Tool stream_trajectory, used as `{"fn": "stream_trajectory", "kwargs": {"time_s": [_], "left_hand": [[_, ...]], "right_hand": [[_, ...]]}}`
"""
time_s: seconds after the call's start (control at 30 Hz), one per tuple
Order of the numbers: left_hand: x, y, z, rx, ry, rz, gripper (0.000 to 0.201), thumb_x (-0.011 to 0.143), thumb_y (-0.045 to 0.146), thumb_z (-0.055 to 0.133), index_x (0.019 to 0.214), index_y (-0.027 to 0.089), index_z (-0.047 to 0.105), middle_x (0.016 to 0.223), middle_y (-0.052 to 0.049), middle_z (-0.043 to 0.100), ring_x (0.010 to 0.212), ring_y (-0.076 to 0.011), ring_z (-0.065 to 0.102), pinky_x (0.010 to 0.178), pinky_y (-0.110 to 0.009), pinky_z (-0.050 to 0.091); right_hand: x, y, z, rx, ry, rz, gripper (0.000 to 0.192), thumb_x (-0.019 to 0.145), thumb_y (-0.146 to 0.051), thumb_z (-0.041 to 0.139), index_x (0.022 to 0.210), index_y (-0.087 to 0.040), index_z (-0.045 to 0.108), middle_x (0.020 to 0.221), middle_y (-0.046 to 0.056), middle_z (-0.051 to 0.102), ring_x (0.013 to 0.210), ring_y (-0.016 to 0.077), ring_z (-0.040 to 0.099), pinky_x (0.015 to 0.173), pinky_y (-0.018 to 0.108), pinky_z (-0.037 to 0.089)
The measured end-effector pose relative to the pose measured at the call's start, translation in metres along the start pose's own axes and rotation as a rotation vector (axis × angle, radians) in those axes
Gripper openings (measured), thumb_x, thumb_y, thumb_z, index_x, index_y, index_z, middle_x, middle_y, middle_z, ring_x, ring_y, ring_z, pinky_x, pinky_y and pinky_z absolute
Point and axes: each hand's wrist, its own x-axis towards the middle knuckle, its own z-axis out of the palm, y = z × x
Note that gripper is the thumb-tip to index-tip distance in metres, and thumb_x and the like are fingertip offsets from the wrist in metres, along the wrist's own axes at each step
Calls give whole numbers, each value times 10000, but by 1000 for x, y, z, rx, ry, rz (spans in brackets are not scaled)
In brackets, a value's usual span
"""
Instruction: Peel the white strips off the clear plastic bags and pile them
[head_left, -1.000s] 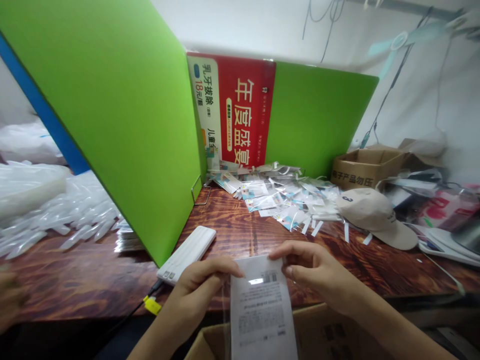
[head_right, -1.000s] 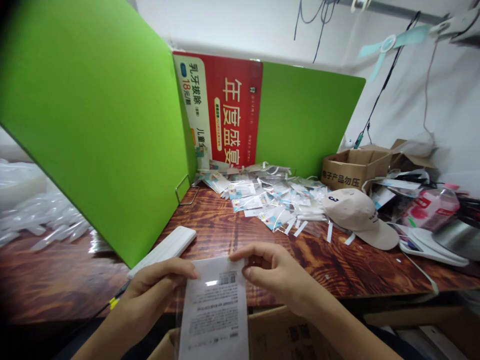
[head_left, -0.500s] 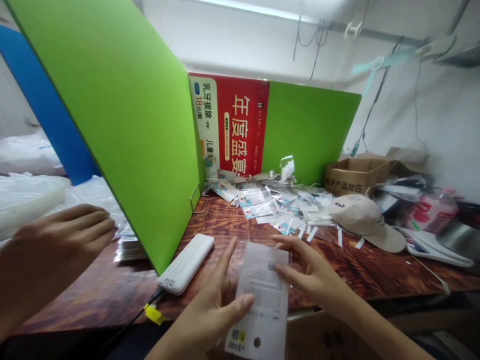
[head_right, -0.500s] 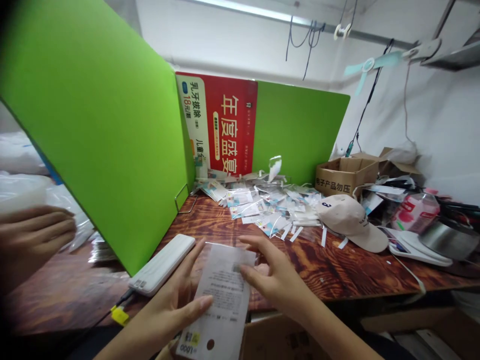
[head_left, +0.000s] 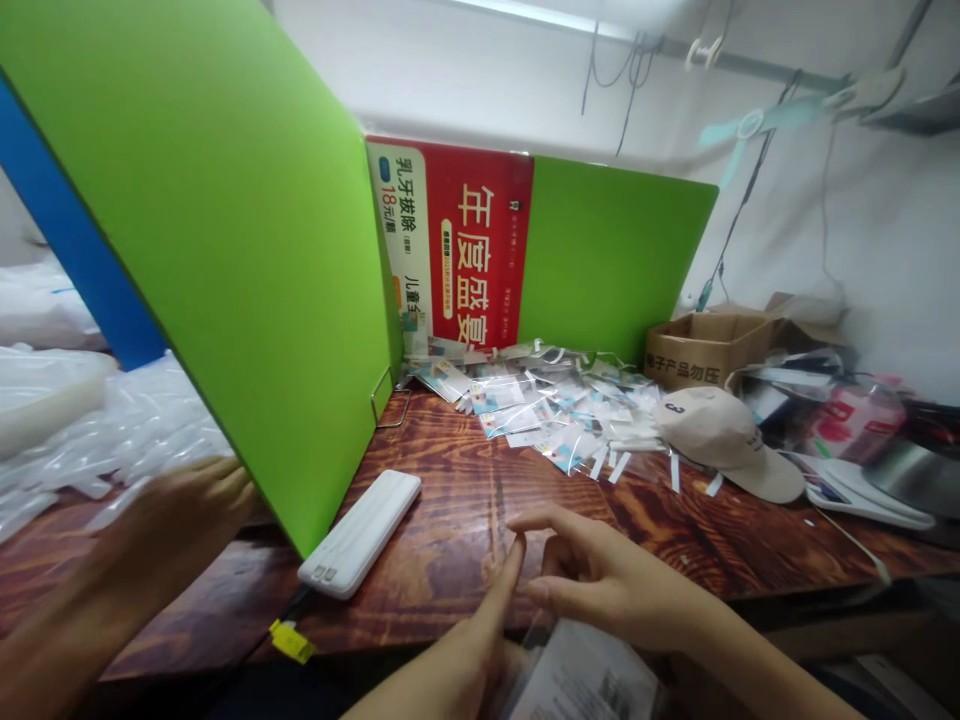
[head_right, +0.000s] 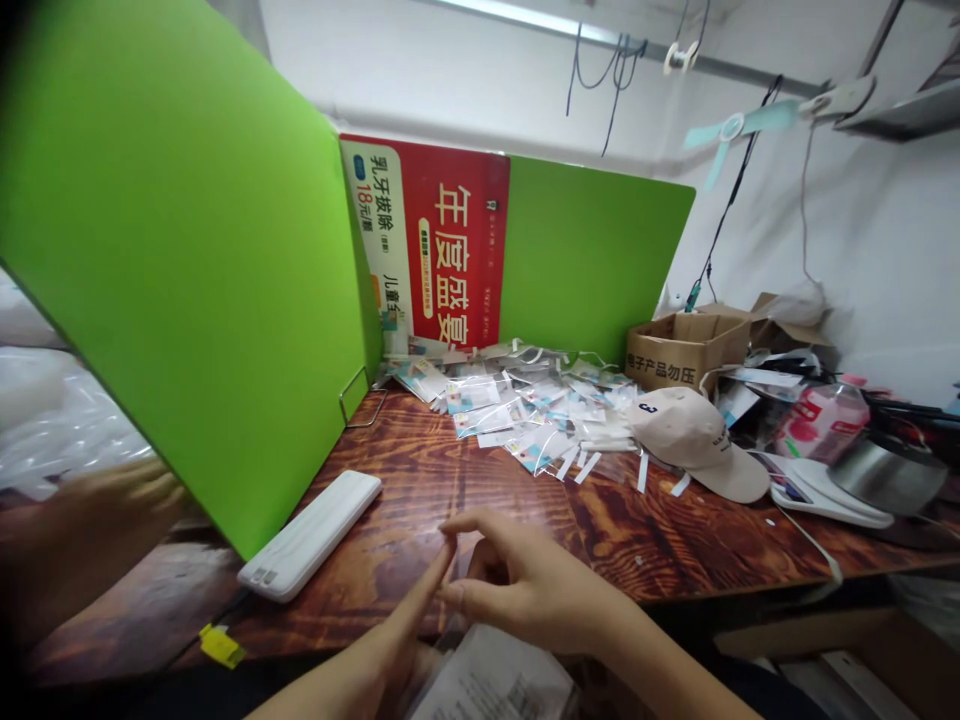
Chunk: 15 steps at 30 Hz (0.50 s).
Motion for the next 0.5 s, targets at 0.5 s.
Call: {"fn": "stream_trajectory", "kwargs": {"time_s": [0.5], "left_hand": [[20, 30, -22, -58, 531, 78, 865, 787, 688, 607, 1459, 232, 308, 871, -90, 747, 695, -231, 717, 649, -335, 544]], "right_hand": [[-35, -5, -53, 791, 749, -365, 412, 959, -562, 422, 1080, -289, 707, 560, -63, 299, 419, 104, 214, 408, 202, 330]]}}
